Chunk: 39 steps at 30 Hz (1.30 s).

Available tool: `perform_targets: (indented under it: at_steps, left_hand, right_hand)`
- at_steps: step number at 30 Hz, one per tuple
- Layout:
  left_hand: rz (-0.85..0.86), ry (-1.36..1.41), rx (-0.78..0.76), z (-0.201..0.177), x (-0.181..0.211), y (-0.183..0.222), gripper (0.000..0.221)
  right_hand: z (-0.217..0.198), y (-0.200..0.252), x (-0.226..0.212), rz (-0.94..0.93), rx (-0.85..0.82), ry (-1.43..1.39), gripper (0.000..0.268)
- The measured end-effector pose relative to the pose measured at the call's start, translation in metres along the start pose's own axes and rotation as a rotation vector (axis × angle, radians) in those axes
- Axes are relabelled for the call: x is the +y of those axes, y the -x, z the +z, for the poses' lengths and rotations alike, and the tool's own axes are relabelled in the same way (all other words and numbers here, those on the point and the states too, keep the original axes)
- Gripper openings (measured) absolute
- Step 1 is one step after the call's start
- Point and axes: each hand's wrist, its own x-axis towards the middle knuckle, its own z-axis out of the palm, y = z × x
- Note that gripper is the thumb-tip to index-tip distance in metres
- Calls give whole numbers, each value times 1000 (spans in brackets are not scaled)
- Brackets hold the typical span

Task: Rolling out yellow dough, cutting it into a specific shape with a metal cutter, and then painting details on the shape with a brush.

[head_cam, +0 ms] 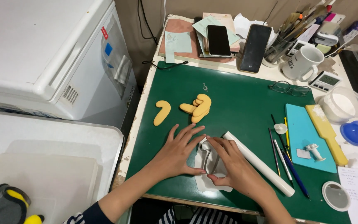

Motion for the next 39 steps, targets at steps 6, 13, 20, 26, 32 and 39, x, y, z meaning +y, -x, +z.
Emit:
perform_targets:
  at_steps: [6, 13, 20, 26, 32, 39]
  left_hand:
    - [74, 25, 37, -8, 9, 1, 110]
    - [100, 7, 60, -8, 12, -2, 102]
    - [66, 55, 60, 4, 5, 2, 104]
    - [64, 109, 65, 8, 2, 2, 101]
    - [64, 76, 24, 11, -7, -1, 94]
    - [58, 86, -29, 9, -10, -8, 91]
  right_hand:
    - [-2, 6, 4, 14, 161, 6, 103]
    - [3, 3, 2, 26, 165, -32, 102]
    - [-3, 4, -2, 17, 58, -121, 95]
    - [4, 2, 7, 21, 22, -112, 94]
    - [8, 4, 14, 30, -1, -145, 97]
    - [2, 4, 12, 121, -39, -209, 99]
